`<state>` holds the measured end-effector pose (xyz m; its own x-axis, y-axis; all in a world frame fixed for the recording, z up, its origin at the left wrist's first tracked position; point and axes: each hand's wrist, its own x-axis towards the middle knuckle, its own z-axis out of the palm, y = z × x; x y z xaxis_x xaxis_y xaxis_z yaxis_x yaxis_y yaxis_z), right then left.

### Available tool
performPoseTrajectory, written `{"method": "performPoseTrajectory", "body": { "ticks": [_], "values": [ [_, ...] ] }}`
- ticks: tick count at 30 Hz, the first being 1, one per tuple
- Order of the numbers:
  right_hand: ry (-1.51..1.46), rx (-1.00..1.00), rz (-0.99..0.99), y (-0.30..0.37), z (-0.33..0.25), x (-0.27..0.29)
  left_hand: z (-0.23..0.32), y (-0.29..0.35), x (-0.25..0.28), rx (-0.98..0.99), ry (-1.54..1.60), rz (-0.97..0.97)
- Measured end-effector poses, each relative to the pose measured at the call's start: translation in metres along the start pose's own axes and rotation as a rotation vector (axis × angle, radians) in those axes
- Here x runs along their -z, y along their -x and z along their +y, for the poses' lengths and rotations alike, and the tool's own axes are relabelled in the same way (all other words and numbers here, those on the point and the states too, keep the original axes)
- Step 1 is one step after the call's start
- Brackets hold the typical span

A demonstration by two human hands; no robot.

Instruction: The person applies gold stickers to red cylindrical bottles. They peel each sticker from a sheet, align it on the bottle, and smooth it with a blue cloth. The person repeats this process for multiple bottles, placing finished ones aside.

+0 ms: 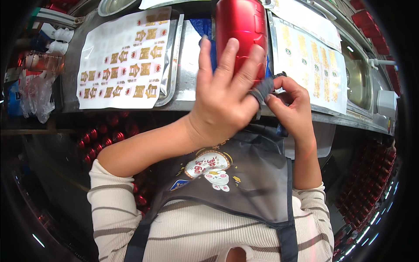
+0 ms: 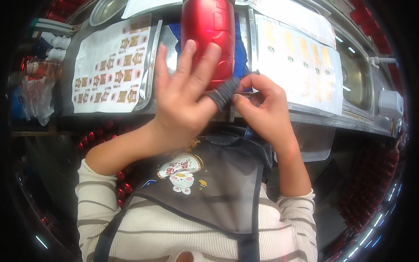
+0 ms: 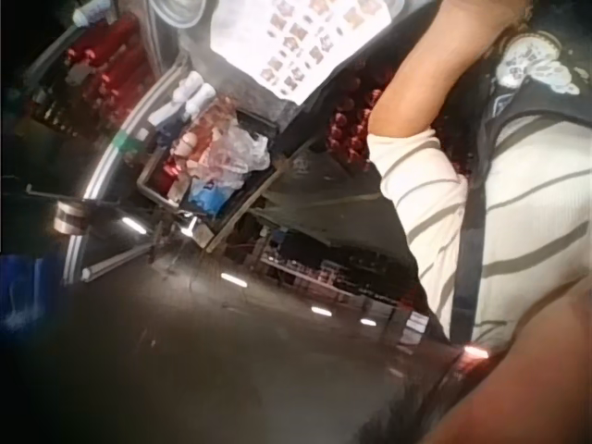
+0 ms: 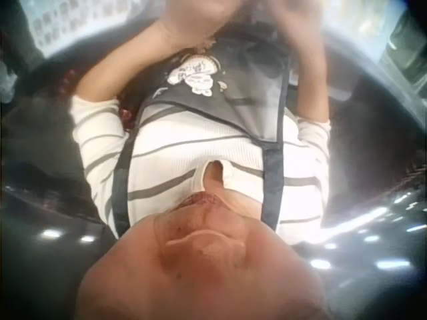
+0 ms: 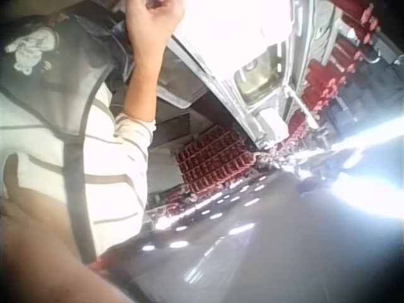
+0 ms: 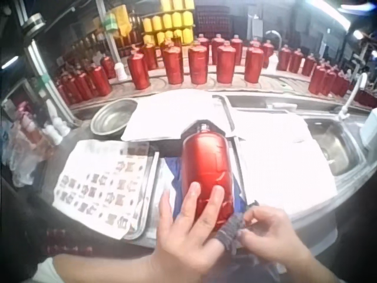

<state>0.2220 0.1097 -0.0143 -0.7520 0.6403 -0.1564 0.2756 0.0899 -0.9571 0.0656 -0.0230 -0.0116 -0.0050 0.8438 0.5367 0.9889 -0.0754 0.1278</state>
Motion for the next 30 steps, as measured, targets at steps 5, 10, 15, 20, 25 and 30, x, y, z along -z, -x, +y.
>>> {"method": "performPoseTrajectory", "body": {
  "ticks": [5, 10, 15, 20, 25, 30],
  "values": [
    [-0.034, -0.048, -0.041, 0.000, -0.008, 0.001, -0.018, 0.020, -0.008, 0.232, 0.279, 0.106],
    [-0.109, -0.046, -0.064, 0.004, -0.012, 0.006, -0.017, 0.062, -0.004, 0.257, 0.339, 0.079],
    [-0.135, -0.087, -0.060, 0.003, -0.010, 0.011, -0.015, 0.068, -0.006, 0.200, 0.245, 0.009],
    [-0.171, -0.111, -0.073, 0.000, -0.004, 0.010, -0.016, 0.061, -0.003, 0.138, 0.219, -0.014],
    [-0.135, -0.074, -0.069, -0.001, -0.003, 0.009, -0.011, 0.039, -0.001, 0.045, 0.133, -0.005],
    [-0.115, -0.067, -0.069, 0.001, -0.008, 0.007, -0.002, 0.004, -0.008, 0.007, 0.028, 0.068]
  ]
}}
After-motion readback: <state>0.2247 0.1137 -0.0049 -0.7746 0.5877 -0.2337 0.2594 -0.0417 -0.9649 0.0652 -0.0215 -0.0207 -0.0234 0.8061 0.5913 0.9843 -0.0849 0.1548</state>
